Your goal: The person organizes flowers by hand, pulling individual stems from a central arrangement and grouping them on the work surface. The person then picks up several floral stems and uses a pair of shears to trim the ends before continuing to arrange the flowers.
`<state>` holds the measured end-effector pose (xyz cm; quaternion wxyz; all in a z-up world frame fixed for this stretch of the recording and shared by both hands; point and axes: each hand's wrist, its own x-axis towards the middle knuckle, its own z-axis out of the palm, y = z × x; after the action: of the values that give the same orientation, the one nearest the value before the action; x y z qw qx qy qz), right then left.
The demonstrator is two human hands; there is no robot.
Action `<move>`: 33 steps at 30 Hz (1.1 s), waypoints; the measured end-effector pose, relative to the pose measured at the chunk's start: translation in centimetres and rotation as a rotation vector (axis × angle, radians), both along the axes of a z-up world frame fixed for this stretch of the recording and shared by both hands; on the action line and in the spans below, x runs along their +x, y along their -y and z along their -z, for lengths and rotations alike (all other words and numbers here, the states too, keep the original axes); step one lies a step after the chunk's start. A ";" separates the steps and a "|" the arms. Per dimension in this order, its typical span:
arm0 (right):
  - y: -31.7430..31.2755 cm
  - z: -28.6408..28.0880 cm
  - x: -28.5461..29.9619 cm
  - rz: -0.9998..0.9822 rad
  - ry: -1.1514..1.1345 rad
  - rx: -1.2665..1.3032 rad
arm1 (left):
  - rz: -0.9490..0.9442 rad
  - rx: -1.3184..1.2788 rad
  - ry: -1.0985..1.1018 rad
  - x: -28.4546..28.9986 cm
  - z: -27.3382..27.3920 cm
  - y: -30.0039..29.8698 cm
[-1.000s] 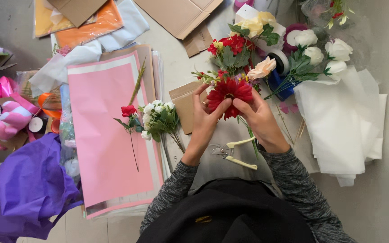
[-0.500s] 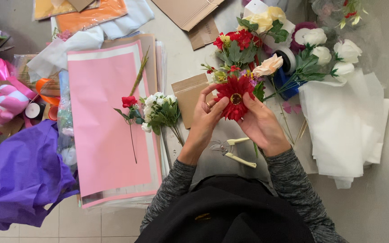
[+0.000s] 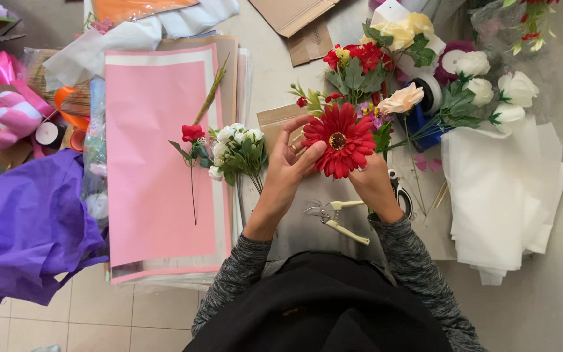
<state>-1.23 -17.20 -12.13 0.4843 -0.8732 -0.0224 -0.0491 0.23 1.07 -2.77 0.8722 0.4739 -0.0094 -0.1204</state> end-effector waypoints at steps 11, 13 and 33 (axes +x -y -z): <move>-2.1 -4.7 -1.5 -0.138 -0.159 0.375 | -0.049 0.011 0.054 0.4 -0.4 -2.0; -2.8 -5.9 -1.3 -0.089 -0.127 0.439 | -0.033 0.147 0.034 0.0 -2.3 -2.2; 3.8 2.7 -1.2 -0.059 0.078 0.759 | -0.116 1.309 0.139 6.7 12.0 -2.6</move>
<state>-2.46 -20.95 -14.84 0.7733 -0.6281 -0.0459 -0.0731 6.90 3.69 -14.82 0.4063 0.9128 0.0350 -0.0235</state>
